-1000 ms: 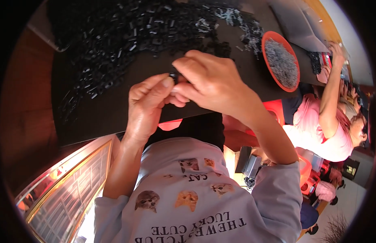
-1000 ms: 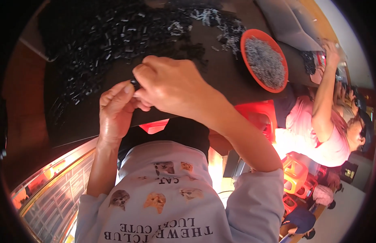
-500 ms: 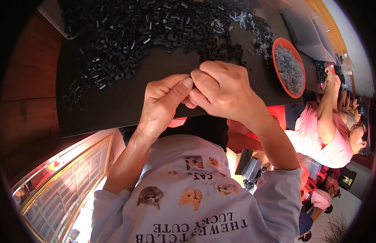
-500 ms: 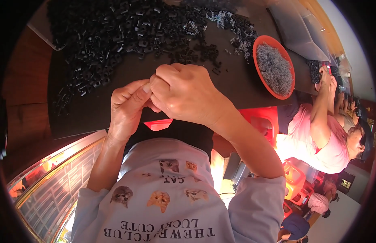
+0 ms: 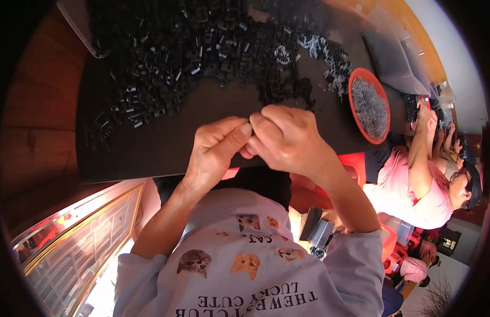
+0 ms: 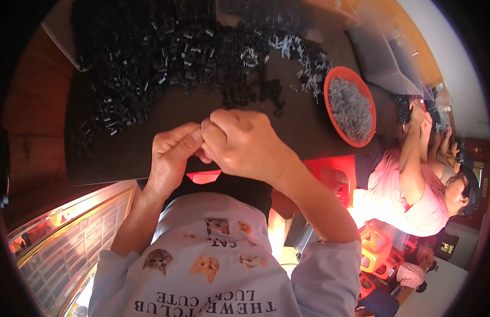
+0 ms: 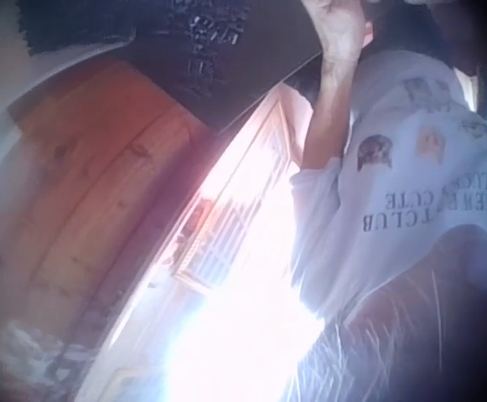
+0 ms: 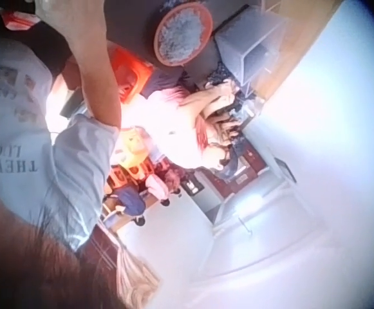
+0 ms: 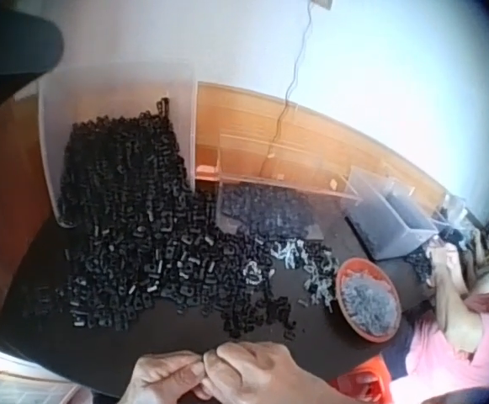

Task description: The person assembles small black plastic components by hand.

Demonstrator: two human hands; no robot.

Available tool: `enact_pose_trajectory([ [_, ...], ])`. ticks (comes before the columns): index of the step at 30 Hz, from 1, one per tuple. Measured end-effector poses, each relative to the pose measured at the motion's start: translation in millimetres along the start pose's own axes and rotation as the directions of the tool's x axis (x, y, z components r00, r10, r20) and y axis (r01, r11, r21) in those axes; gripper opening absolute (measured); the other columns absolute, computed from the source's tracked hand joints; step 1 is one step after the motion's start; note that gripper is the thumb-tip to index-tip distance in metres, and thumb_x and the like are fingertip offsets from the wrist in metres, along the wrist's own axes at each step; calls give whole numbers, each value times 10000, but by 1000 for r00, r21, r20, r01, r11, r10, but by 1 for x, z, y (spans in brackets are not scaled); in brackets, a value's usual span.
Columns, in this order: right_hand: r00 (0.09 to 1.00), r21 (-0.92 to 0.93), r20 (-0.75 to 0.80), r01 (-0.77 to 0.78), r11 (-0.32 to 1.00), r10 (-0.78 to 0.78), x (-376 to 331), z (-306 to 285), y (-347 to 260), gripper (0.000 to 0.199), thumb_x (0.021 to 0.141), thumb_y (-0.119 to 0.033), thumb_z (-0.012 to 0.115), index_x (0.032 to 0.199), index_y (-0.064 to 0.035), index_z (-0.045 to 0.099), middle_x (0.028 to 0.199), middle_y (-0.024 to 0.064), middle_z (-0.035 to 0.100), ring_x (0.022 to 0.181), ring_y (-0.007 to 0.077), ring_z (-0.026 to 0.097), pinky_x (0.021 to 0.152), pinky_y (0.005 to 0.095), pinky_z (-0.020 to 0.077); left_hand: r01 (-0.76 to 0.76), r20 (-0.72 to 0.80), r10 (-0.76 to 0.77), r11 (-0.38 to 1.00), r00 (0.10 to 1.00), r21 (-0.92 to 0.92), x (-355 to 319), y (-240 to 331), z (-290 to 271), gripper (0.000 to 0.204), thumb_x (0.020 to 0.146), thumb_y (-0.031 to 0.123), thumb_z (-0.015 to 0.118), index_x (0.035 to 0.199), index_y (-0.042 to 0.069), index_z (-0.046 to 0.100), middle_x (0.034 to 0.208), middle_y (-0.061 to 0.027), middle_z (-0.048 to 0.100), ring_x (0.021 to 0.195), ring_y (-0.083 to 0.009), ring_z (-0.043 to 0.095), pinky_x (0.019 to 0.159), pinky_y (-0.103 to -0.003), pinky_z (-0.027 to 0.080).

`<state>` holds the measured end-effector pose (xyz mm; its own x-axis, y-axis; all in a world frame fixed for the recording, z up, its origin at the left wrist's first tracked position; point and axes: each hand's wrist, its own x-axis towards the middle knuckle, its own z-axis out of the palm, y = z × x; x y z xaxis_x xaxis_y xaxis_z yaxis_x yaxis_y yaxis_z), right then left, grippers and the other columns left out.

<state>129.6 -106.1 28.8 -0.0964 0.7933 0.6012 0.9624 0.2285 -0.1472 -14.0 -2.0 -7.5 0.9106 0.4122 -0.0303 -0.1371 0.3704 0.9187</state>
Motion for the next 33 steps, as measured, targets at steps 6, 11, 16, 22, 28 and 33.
enact_pose_trajectory([
  [6, 993, -167, 65, -87, 982, 99, 30, -38, 36, 292, 769, -244, 754, 934, -56, 602, 769, 68, 561, 659, 244, 603, 546, 367, 502, -31, -57, 30, 1000, 998, -3, -4, 1, 0, 378, 1011, 273, 515, 1146, -63, 622, 910, -115, 669, 795, -171, 666, 719, -296, 552],
  [11, 870, -240, -128, -493, 836, 476, 86, -94, 164, 307, 859, -244, 696, 1033, 2, 634, 731, 123, 600, 671, 259, 584, 643, 381, 472, -30, 16, 29, 999, 999, 31, -4, 0, -1, 349, 1014, 262, 521, 1117, -49, 639, 905, -78, 644, 759, -128, 636, 705, -256, 528],
  [16, 816, -206, -122, -577, 790, 565, 83, -99, 222, 211, 887, -178, 630, 1001, -2, 630, 738, 132, 631, 675, 241, 610, 647, 356, 480, -38, 13, 37, 996, 999, 83, 0, 0, 2, 320, 1016, 228, 509, 1067, -48, 662, 881, -80, 650, 729, -133, 641, 674, -259, 538],
  [22, 914, 24, 15, -405, 914, 405, 58, -60, 165, 94, 865, -86, 595, 948, -74, 638, 806, 120, 639, 740, 248, 636, 670, 362, 492, -96, 23, 93, 969, 995, 227, -4, -2, 3, 289, 1004, 215, 536, 1048, -39, 666, 860, -83, 641, 707, -126, 631, 645, -254, 536],
  [28, 851, -241, 299, -370, 897, 432, 23, -23, 136, 181, 875, -25, 597, 1041, -82, 642, 933, 85, 585, 851, 294, 619, 732, 367, 501, -143, 51, 134, 946, 990, 290, -2, 0, 5, 294, 1001, 224, 542, 1034, -40, 667, 855, -84, 639, 693, -121, 625, 630, -252, 532],
  [33, 852, -149, 348, -362, 920, 391, 26, -10, 121, 282, 850, 9, 580, 1104, -98, 642, 984, 77, 557, 877, 285, 619, 745, 383, 497, -157, 43, 152, 935, 987, 318, -3, -1, 5, 289, 999, 221, 545, 1027, -40, 667, 850, -83, 638, 688, -121, 622, 625, -249, 528],
])
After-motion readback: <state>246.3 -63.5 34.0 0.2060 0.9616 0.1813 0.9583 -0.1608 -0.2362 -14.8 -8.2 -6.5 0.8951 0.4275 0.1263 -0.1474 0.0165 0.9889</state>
